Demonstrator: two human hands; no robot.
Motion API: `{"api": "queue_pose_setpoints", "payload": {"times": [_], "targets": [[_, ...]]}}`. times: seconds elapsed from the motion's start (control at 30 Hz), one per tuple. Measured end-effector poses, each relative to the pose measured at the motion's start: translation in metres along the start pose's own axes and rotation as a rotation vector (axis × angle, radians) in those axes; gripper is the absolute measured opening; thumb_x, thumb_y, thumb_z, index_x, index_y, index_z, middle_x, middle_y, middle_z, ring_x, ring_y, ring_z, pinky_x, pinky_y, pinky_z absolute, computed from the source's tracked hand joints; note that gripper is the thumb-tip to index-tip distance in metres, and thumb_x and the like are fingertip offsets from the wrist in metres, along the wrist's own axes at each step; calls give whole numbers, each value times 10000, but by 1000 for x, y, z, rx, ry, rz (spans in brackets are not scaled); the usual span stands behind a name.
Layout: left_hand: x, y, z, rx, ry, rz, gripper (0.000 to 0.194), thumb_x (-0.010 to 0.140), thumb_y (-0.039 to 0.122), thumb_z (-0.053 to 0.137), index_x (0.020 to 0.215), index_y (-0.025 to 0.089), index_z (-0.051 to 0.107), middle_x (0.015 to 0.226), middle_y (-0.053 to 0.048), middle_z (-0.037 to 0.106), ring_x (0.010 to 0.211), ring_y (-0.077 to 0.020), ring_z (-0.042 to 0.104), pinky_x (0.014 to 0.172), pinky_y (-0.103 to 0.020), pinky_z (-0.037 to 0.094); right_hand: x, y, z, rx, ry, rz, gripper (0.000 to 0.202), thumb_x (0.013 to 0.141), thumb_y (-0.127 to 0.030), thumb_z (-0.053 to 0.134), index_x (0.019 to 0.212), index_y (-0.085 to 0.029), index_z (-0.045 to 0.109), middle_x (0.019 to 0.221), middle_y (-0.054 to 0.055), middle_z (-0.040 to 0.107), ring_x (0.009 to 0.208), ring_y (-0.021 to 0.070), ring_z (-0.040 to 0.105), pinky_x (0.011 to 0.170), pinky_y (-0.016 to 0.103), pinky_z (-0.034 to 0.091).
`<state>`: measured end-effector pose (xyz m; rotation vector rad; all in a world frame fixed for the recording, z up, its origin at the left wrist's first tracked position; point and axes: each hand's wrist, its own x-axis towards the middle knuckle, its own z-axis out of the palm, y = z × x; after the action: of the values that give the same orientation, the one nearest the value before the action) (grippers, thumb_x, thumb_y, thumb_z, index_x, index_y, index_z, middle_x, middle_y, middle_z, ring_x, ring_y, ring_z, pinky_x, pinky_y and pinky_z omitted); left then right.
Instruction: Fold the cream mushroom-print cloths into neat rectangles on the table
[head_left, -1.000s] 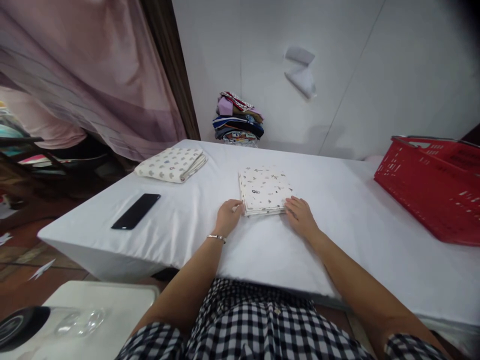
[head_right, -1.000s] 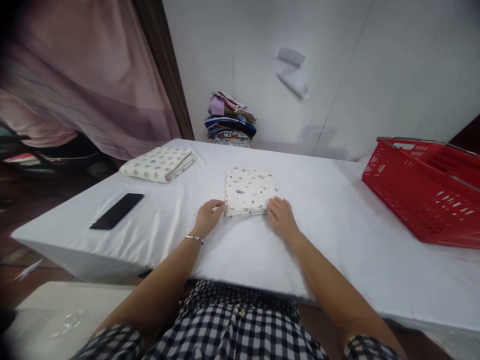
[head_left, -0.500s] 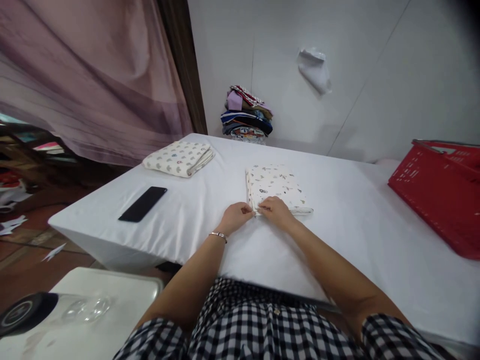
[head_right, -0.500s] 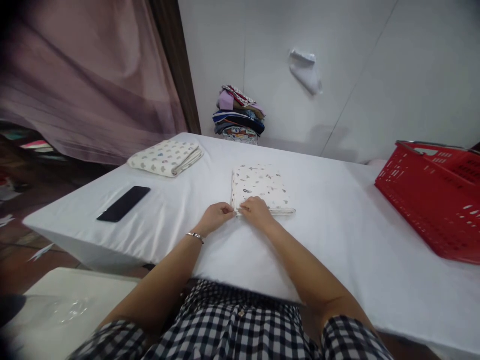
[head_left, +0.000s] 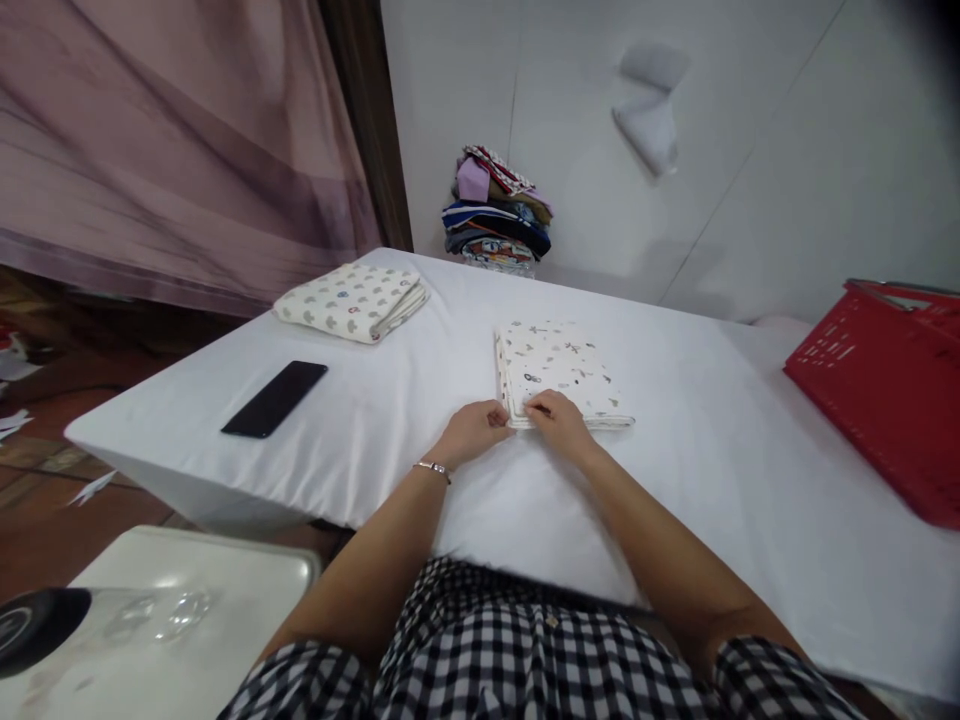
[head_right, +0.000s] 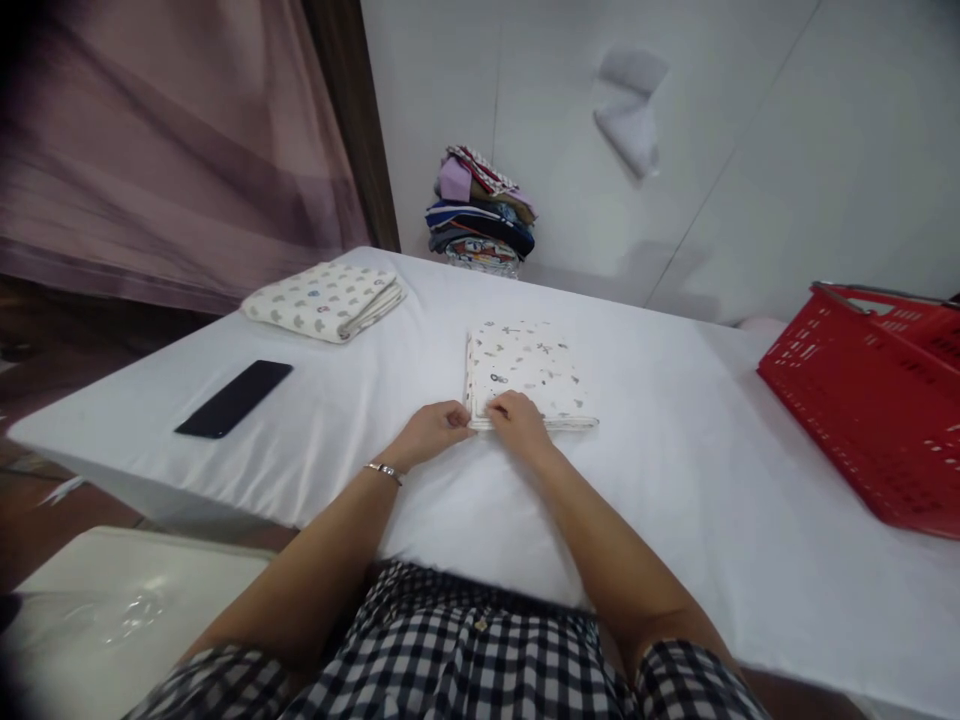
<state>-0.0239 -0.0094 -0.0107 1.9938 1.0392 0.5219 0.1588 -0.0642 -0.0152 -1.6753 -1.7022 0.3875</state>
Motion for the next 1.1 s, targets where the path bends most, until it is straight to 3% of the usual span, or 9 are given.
{"api": "queue_pose_setpoints", "payload": {"times": [0.17,0.33,0.57,0.73,1.1], "targets": [[-1,2,0,-27,-4,-23,226,716,440,616,745,217,621,755,2,657,693,-152,564,621,-277,422,-1,1,0,-24,-44,-75,101,826,-223,597,813,-234,697,895,31,650,901,187,536,821,321,395],[1,1,4,-24,19,-21,206,735,417,595,733,212,614,705,15,635,659,-141,545,600,-265,395,0,1,3,-85,-41,-120,139,838,-194,580,746,-226,680,856,28,644,857,187,523,786,327,385],[2,-2,5,-14,19,-3,175,737,386,586,706,215,607,678,29,618,644,-136,539,582,-261,373,-2,-1,6,39,127,-187,185,870,-220,496,717,-216,599,791,23,596,804,174,522,760,314,401],[2,0,3,-19,4,-14,173,735,377,583,701,210,614,672,23,617,651,-139,542,582,-259,379,-5,2,11,-10,23,-211,189,863,-214,515,697,-215,607,811,33,600,823,184,517,768,328,390],[2,-3,-1,-38,-68,15,169,700,364,631,774,212,623,712,14,627,678,-142,567,614,-263,420,-6,4,10,-69,-27,-209,67,831,-256,593,818,-220,648,897,41,621,886,196,525,808,338,378]]}}
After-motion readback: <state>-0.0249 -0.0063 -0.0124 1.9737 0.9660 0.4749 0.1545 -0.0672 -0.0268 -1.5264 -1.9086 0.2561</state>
